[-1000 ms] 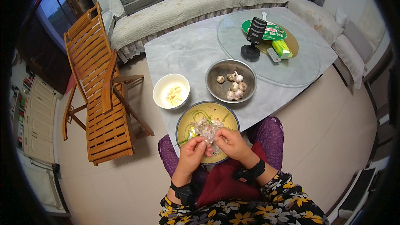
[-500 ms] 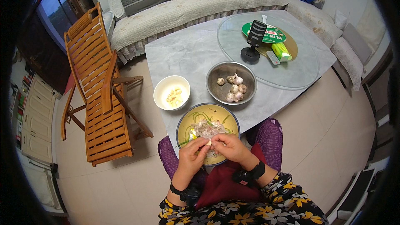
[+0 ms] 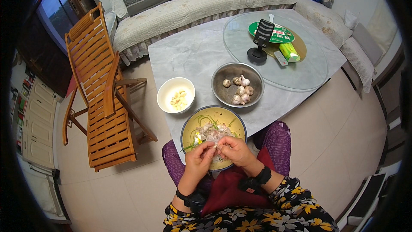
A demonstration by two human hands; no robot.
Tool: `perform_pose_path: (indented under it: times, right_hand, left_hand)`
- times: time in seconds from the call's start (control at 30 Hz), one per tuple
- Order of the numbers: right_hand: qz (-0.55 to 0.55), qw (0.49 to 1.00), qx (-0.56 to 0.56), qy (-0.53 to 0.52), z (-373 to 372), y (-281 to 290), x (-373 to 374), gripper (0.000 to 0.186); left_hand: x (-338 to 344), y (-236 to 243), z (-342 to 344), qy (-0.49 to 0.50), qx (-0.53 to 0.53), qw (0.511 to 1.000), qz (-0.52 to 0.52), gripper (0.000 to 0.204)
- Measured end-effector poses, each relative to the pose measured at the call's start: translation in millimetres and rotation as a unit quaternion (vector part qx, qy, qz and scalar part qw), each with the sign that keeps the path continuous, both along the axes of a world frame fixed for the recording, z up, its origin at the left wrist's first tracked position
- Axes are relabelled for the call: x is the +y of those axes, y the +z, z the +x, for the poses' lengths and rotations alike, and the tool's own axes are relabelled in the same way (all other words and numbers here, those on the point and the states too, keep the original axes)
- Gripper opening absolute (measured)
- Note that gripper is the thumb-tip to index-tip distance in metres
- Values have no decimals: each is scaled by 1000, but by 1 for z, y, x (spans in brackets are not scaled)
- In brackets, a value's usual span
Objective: The person peels garlic cloves by hand, placing the peeled cloves into a bowl and the skins into another bowl.
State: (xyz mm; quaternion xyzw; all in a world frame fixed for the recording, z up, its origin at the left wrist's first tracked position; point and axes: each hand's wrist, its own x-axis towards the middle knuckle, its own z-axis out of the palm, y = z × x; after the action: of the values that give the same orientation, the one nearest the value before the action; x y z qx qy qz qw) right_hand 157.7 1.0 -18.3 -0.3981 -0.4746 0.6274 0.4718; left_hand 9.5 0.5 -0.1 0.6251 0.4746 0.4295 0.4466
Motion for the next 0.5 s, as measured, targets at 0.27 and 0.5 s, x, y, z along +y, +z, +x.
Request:
perform_pose_path:
  times: [0.27,0.5]
  right_hand:
    - [-79,994,72,5,-3,4,-3,9]
    - [-22,999,5,40,2,8,-7,11]
  left_hand:
    - [0,-6,-1,-19,-126,989,-73,16]
    - [2,-7,-6,-17,-229,960,-163,17]
